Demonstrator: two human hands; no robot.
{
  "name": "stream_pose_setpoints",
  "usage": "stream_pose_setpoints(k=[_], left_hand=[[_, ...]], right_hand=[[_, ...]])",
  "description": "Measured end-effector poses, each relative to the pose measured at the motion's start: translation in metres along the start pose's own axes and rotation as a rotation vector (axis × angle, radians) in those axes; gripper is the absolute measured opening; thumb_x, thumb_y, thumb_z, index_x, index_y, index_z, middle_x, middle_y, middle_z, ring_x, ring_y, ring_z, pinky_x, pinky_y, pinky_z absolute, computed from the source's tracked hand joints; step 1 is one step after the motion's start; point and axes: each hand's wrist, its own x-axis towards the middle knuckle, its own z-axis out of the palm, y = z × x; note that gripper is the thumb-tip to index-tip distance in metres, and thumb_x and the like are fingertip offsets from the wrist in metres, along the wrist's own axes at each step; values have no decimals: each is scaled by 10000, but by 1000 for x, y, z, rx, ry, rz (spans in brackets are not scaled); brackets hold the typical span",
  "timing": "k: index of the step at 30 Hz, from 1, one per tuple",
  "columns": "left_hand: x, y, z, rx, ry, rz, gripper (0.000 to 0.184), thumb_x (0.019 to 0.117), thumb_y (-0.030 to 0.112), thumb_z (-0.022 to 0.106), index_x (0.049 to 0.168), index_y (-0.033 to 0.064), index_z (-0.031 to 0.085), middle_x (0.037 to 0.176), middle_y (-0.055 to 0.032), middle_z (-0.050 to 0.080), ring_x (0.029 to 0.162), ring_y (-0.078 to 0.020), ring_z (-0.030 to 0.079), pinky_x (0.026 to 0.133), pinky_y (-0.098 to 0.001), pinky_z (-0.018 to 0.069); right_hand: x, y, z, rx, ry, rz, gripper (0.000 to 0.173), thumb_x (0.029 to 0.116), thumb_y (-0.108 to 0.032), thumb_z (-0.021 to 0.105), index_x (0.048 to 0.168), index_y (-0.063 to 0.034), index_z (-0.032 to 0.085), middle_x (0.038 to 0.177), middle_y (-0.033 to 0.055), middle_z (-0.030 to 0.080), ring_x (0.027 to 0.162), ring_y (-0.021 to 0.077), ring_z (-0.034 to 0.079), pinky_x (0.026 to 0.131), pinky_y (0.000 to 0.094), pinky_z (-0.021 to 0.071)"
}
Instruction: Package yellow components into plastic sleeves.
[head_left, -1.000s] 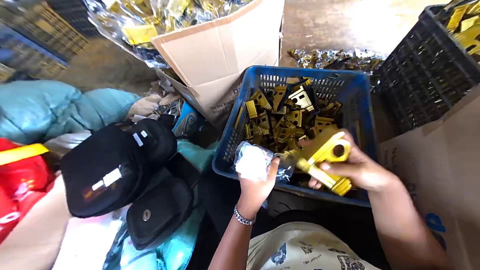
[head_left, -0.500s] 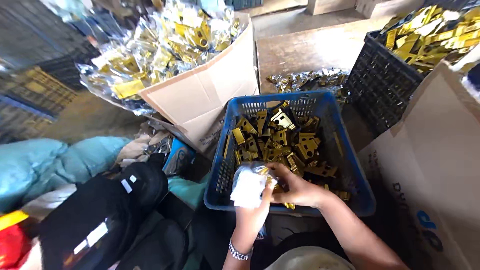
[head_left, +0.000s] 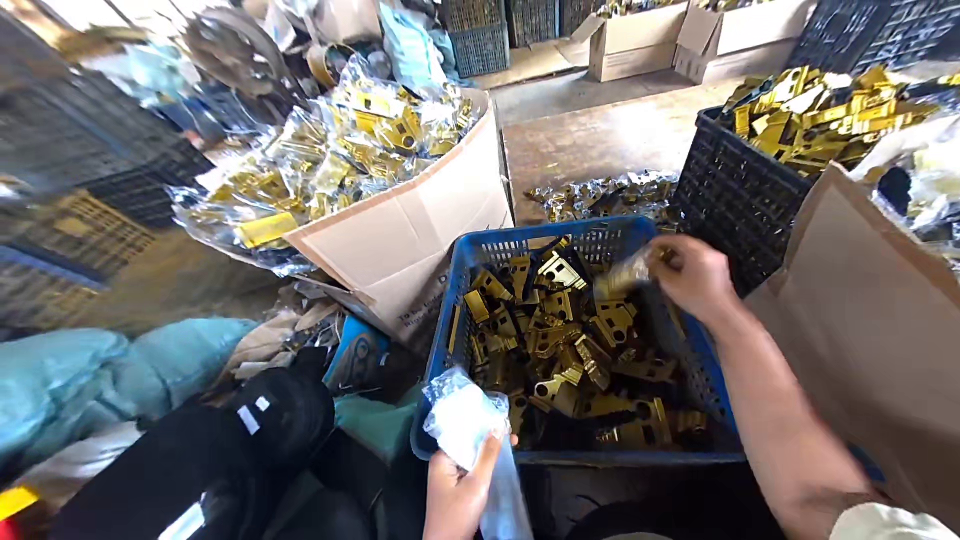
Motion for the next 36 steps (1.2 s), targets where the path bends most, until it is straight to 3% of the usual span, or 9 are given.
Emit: stream_pose_setpoints(k=[2,5,13,16,20,25,28,31,36], left_hand=[[-2,-3,4,21,14,51,209,827,-56,683,1029,-10,658,832,42,761,758,-58,740,754,-249,635],[2,-15,24,35,-66,153,303,790,-10,766,1065,-50,646,880,34,747,790,-24,720,760,-236,629],[-19,-25,43,-115,-235,109,505,718,28,872,1144,-45,612,1014,15,738,954,-15,699,892,-219,590],[-14,-9,26,-108,-334,-92,172,849,114,739,1001,108,658,765,115,677,645,24,621,603,-181,541],[10,-31,-11,237,79,137,206,999,105,568,1053,-78,645,814,20,713,725,-30,700,730,-239,612],[-36,-13,-2,-154,-417,-105,247,749,153,874,930,207,716,774,127,710,674,20,659,637,-183,580],[-43,-28,-11,13,-218,14,243,731,102,853,900,168,692,808,168,682,761,84,634,722,-133,557],[-33,-38,-30,135,16,101,232,761,-4,753,974,16,664,880,93,702,840,25,670,789,-192,584],[-14,-39,-21,-36,113,243,228,815,-64,607,986,70,676,907,80,743,752,-20,682,672,-208,583]], right_hand=[[-7,-5,11,76,153,45,435,982,-77,663,1359,105,542,1343,356,535,1077,424,656,930,508,556],[-63,-36,42,408,-359,-73,542,955,-249,704,1356,79,544,1324,262,597,1073,263,685,911,391,589],[-120,-42,66,712,-778,-15,158,999,-113,610,958,25,674,813,-28,650,677,-55,594,663,130,524],[-132,-38,62,846,-875,66,95,958,-103,671,873,-67,648,704,-107,651,591,-43,610,584,149,542],[-153,-34,65,1008,-910,234,253,833,-57,793,769,-170,576,665,-112,671,540,-9,626,530,171,549],[-175,-57,84,831,-848,-182,298,733,-135,858,686,19,608,672,41,619,627,5,543,568,170,425],[-143,-55,84,759,-993,-222,363,779,-157,849,651,-14,541,616,-12,546,568,-23,479,527,153,369],[-85,-39,103,470,-894,63,240,904,-163,772,883,24,623,791,68,635,712,118,614,701,311,543],[-43,-11,211,-275,-1182,111,455,1017,-264,638,1313,77,589,1305,305,602,1257,452,566,1053,637,421]])
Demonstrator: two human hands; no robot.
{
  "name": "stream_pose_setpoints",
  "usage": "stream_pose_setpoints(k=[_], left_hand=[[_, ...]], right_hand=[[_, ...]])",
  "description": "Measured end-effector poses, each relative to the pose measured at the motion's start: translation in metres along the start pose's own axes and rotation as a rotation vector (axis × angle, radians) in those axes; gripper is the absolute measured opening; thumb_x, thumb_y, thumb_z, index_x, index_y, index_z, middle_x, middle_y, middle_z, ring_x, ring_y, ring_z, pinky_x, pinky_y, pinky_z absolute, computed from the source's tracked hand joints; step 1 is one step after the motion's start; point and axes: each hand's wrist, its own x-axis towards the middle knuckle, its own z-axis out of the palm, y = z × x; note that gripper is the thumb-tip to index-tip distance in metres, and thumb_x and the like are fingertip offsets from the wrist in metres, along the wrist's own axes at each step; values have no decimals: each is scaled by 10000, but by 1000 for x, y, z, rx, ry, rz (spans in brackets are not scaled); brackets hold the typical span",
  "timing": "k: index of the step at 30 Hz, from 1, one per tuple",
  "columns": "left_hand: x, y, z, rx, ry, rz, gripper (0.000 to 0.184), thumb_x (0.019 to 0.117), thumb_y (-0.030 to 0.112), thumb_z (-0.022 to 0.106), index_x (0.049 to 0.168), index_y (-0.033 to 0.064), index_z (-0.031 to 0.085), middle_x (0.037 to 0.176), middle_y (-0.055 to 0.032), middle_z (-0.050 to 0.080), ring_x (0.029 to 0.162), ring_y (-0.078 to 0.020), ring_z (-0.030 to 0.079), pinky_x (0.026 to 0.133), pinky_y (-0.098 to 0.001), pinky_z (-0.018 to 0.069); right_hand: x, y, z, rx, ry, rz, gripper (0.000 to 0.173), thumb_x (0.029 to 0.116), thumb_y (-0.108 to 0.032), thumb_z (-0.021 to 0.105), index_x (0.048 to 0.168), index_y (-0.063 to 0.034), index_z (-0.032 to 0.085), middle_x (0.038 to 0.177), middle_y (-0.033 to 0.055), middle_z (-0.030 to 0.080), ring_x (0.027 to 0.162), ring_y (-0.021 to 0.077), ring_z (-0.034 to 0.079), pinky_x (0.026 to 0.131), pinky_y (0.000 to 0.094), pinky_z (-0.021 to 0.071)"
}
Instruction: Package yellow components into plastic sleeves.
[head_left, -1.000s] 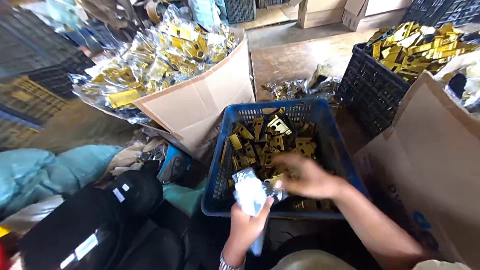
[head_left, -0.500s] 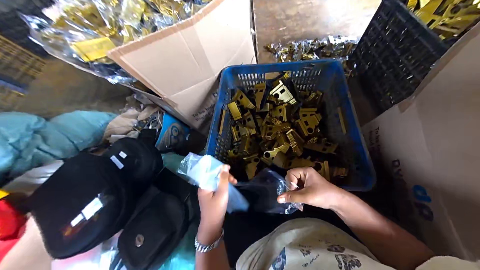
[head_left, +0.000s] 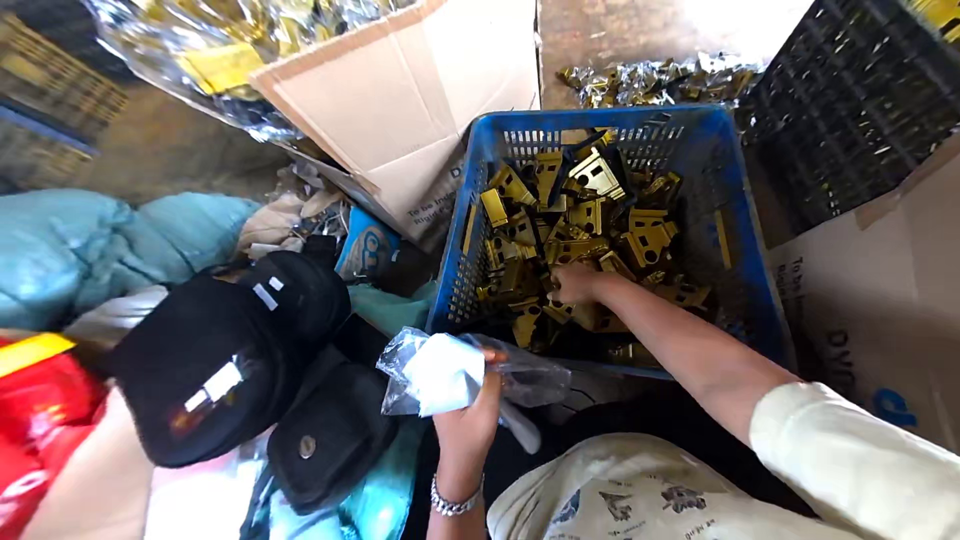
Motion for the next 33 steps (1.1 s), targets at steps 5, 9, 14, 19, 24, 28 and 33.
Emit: stream_pose_setpoints(k=[5,9,14,19,24,28,33], left_hand=[[20,2,20,21,114,-13,197,819,-18,719,1000,22,654,894,64,717,823,-14,689,760,-212,599],[30,2,28,85,136,-116,136,879,3,653,1014,-13,653,887,49,699,787,19,651,714,-167,550],[35,-2,53,91,110,-161,188,876,40,699,1047,-20,647,889,35,707,796,23,662,724,-165,563],[32,20,81,-27,-24,-392,169,874,28,718,1024,-9,647,853,12,698,760,-6,656,716,-182,555],[35,48,77,-187,19,-563,181,928,-54,637,1103,-22,606,948,-41,698,885,-65,671,814,-229,560],[21,30,77,115,-46,-334,570,840,58,779,1294,-146,502,1161,-168,656,1079,-95,644,969,-242,525],[28,15,80,-85,131,-224,412,838,2,751,1185,-108,557,983,-69,705,912,-54,690,859,-240,587]], right_hand=[[4,-10,6,-343,-156,-55,498,924,-104,707,1354,104,566,1457,337,474,1373,506,430,1119,687,289],[-41,12,-17,45,118,-103,463,977,-183,697,1341,79,580,1443,321,482,1358,459,470,1128,605,371],[-150,38,-14,979,412,-392,559,833,-185,734,1311,-108,454,1090,43,671,859,159,716,693,330,633],[-171,12,8,1094,165,-506,510,917,-58,651,1330,-65,351,1050,53,671,815,171,737,694,332,653],[-154,-20,21,89,470,-437,410,949,-120,649,1304,69,568,1357,339,544,990,439,694,832,553,578],[-133,-24,12,315,381,-382,638,950,-130,638,1467,87,332,1407,296,520,1225,368,611,1042,482,495],[-145,-18,-3,944,189,-505,827,835,-137,760,1540,-20,344,1404,144,570,1245,148,594,1043,310,511]])
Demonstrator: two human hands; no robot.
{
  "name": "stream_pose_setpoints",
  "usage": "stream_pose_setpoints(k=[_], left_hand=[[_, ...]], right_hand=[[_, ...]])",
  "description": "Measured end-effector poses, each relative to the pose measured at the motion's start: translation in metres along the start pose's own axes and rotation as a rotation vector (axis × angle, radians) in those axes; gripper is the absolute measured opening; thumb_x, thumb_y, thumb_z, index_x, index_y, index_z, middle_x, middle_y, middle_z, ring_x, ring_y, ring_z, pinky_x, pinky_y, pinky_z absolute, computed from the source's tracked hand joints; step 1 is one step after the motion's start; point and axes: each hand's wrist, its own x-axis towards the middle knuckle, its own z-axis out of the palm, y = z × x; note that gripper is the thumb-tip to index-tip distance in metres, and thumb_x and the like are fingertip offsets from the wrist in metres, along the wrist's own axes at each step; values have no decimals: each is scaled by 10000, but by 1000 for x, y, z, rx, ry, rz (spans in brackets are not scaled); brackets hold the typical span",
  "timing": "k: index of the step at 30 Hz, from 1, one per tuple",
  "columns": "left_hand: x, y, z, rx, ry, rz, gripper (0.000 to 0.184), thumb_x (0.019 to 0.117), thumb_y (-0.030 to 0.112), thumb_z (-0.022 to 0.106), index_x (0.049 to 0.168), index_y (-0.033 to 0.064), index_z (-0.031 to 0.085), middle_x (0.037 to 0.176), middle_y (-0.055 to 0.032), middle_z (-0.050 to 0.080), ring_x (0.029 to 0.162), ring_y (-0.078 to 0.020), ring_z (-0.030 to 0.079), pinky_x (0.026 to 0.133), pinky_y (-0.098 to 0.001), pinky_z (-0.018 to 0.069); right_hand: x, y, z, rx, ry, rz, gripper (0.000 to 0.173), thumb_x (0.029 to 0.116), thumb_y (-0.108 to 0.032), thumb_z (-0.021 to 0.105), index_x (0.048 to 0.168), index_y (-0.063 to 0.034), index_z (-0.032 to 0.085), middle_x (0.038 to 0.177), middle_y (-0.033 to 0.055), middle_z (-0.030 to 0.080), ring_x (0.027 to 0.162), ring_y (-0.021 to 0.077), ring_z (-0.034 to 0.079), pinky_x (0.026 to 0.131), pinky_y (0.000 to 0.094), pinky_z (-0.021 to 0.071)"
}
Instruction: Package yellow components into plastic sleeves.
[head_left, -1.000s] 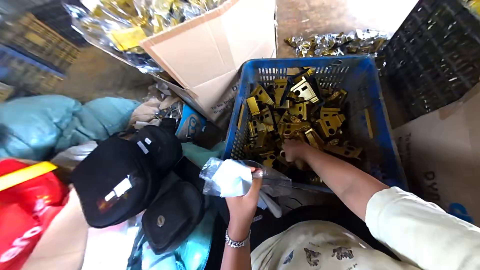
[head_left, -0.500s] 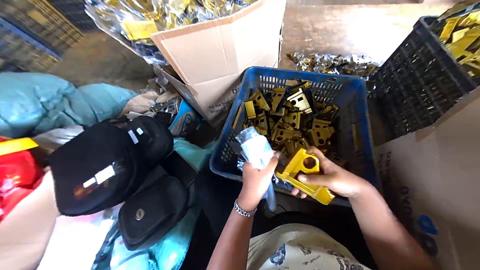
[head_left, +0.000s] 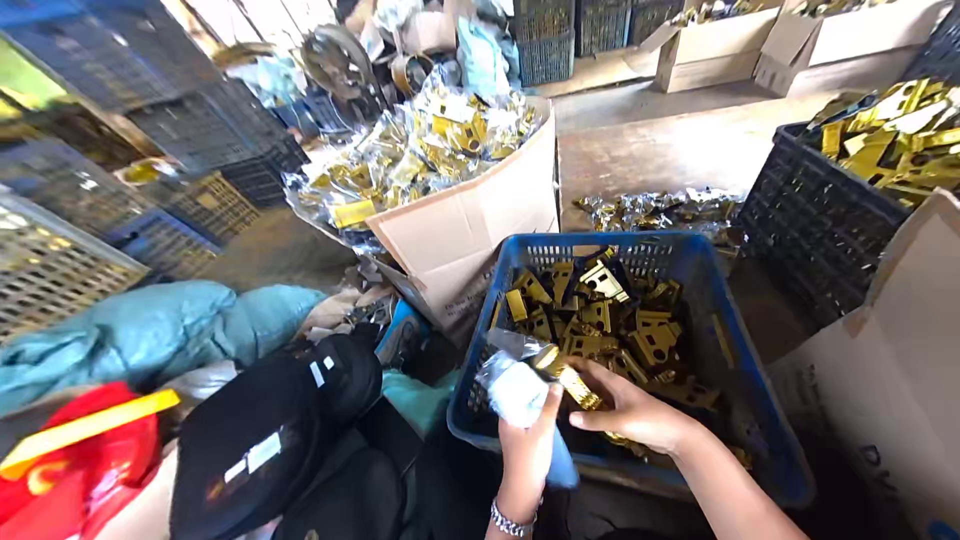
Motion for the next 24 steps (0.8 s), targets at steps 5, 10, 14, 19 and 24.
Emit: stream_pose_setpoints(k=[5,10,14,19,24], left_hand=[[-25,5,11,70,-283,113,377,868,27,722,1164,-139,558,921,-73,698,761,-61,682,724,-246,604],[-15,22,-28,-117,-428,-166,255,972,13,491,1195,-48,599,878,-29,730,706,-112,702,700,-288,615],[-15,35,-53,-46,-305,-243,195,987,-51,480,1120,-46,622,891,-83,779,790,-201,772,787,-360,652],[-18,12,-36,131,-198,-40,274,774,-5,774,1020,-28,654,777,16,733,674,-68,711,668,-254,627],[-15,-14,-16,224,-294,227,399,713,19,845,1047,-100,662,951,-9,754,909,26,703,859,-187,594]], right_hand=[[1,11,-8,-158,251,-203,632,792,-79,748,1399,-12,583,1385,186,586,1255,201,574,1042,336,492],[-7,-26,-67,-620,-83,-67,356,851,-118,808,1166,28,725,1164,226,669,1093,313,634,975,478,508],[0,-52,-123,-862,501,-146,216,918,-2,690,1114,88,710,1146,327,641,1082,451,631,964,573,506],[-2,-41,-81,-673,611,-250,471,953,-183,712,1316,87,580,1390,311,502,1106,358,657,904,436,597],[-14,-2,-6,-365,12,-416,150,901,-54,692,965,78,726,1046,179,682,951,133,655,826,233,552]])
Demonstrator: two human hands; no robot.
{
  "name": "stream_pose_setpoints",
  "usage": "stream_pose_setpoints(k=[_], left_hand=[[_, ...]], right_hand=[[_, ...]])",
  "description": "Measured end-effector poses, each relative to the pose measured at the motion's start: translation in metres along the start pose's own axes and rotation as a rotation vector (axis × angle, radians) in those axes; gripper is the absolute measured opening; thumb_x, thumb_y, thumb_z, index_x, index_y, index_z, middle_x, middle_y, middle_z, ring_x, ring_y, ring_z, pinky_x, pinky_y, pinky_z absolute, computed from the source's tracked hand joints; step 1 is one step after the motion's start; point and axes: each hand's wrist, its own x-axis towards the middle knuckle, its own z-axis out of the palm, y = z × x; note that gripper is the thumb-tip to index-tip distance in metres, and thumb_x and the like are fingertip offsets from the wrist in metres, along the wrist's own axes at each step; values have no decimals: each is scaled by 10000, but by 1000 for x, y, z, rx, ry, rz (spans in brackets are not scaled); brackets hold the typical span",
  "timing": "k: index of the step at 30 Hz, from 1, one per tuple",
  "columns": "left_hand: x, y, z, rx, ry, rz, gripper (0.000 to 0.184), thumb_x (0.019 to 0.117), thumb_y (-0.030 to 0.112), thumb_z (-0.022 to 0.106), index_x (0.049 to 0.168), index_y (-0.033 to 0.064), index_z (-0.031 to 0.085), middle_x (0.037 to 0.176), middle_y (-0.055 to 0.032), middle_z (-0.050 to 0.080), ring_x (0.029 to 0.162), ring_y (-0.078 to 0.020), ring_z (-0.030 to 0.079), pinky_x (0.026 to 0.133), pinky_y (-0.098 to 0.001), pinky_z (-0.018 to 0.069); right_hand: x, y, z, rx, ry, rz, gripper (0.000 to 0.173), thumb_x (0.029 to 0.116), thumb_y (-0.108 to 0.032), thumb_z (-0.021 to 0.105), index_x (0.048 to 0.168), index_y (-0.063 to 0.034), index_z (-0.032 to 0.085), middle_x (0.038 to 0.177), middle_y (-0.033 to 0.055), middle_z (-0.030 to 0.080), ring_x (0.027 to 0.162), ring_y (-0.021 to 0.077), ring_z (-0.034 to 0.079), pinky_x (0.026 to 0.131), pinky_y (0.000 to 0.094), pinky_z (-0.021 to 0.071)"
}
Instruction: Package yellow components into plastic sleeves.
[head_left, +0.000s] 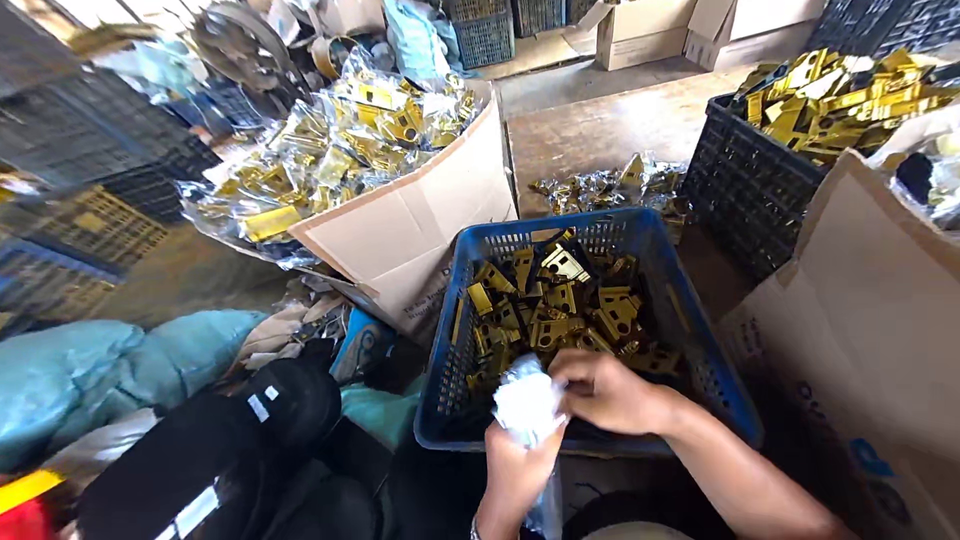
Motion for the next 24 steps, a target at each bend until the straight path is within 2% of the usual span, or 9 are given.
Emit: stream_pose_setpoints(k=[4,6,8,10,12,15,19,22,24], left_hand=[[-4,4,6,-67,10,-39,549,676,17,885,1125,-127,604,998,-24,744,952,-3,702,895,-206,588],[-8,11,7,-162,-30,-128,612,660,-15,887,1175,-102,567,1030,-25,743,976,-43,713,912,-242,600],[-8,12,12,-217,-42,-131,651,640,-19,905,1185,-108,560,1045,-48,743,989,-81,719,930,-276,602],[-6,12,13,-227,-10,-143,649,642,-23,905,1179,-123,555,1032,-54,742,971,-85,723,924,-276,606],[-2,16,8,-348,-19,-243,481,704,-58,848,1115,-53,598,924,-30,746,833,-82,723,823,-261,620],[-1,22,7,-510,-27,-412,113,861,-31,670,929,55,645,681,43,640,513,9,503,493,-157,433],[-1,4,-3,-198,96,-237,423,829,-1,728,1218,-78,579,903,-1,710,683,-18,645,629,-190,564],[2,2,-7,-190,139,-254,388,850,2,719,1206,-65,581,852,1,697,581,-18,589,526,-179,515],[-1,2,-7,-163,101,-226,463,818,1,739,1239,-86,568,906,-15,708,654,-26,628,593,-194,550]], right_hand=[[-12,0,-6,-10,-19,139,179,970,-12,584,1045,96,705,987,156,699,812,101,677,742,234,581],[-17,-1,-3,99,57,261,186,1023,-90,552,1035,54,670,829,16,657,651,-1,615,629,172,550],[-19,0,1,247,118,347,135,1029,-108,549,1016,-18,649,792,-81,622,672,-49,596,662,144,534],[-24,3,2,413,90,347,105,993,-46,568,1062,-23,644,896,-74,667,808,-17,650,780,187,570],[-24,6,1,448,40,340,101,972,-2,578,1040,-25,649,879,-84,685,772,-6,669,748,199,592],[-20,6,-1,459,-9,385,94,991,0,566,1019,-26,652,841,-82,680,720,11,670,721,209,600],[-20,7,-1,522,5,403,168,962,53,563,1094,8,657,942,-41,705,815,54,709,809,262,626],[-21,9,-2,509,-19,413,230,950,-24,625,1175,27,636,1025,-10,704,888,65,705,849,268,613],[-17,6,-4,507,-72,418,345,980,-94,601,1290,56,579,1168,41,671,987,83,691,906,274,593]])
